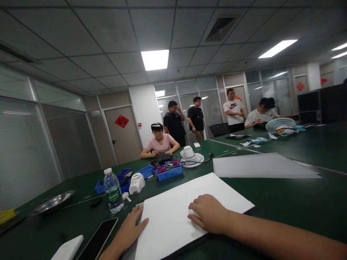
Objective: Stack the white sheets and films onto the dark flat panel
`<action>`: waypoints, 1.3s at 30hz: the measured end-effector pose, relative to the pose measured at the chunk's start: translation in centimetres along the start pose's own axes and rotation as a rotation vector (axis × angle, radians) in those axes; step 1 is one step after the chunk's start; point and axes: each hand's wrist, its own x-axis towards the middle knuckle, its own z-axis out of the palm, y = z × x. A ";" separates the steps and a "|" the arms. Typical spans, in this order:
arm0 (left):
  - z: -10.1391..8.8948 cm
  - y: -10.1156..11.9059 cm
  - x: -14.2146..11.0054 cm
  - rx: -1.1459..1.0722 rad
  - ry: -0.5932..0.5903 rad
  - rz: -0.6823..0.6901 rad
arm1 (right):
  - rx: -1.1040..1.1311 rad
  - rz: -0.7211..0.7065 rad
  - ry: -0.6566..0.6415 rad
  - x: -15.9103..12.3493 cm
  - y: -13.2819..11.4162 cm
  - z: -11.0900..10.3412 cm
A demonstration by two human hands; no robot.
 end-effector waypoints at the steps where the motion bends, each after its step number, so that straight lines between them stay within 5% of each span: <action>1: 0.1 -0.1 0.0 0.001 0.003 0.000 | -0.004 0.011 -0.029 0.0 0.4 0.2; 7: 0.4 -0.6 0.1 0.015 0.008 0.016 | 0.231 -0.145 0.015 0.9 3.0 1.8; 12: 0.3 -0.9 0.2 0.017 0.018 0.046 | 0.154 0.226 0.118 0.9 13.0 1.0; 16: 0.2 -1.1 0.2 0.003 0.043 0.061 | 0.045 0.540 0.047 -2.3 21.4 0.6; 21: 0.2 -1.4 0.4 -0.006 0.090 0.057 | -0.047 0.647 -0.068 -3.7 24.6 1.2; 29: 0.5 -1.4 0.4 0.003 0.124 0.075 | -0.198 0.647 0.009 -2.1 20.7 -0.4; 33: 0.4 -1.4 0.3 -0.008 0.110 0.085 | -0.200 0.491 0.087 -0.5 14.7 -1.7; 39: 0.6 -1.2 0.1 -0.027 0.092 0.065 | 0.002 0.009 0.052 0.3 3.6 -1.3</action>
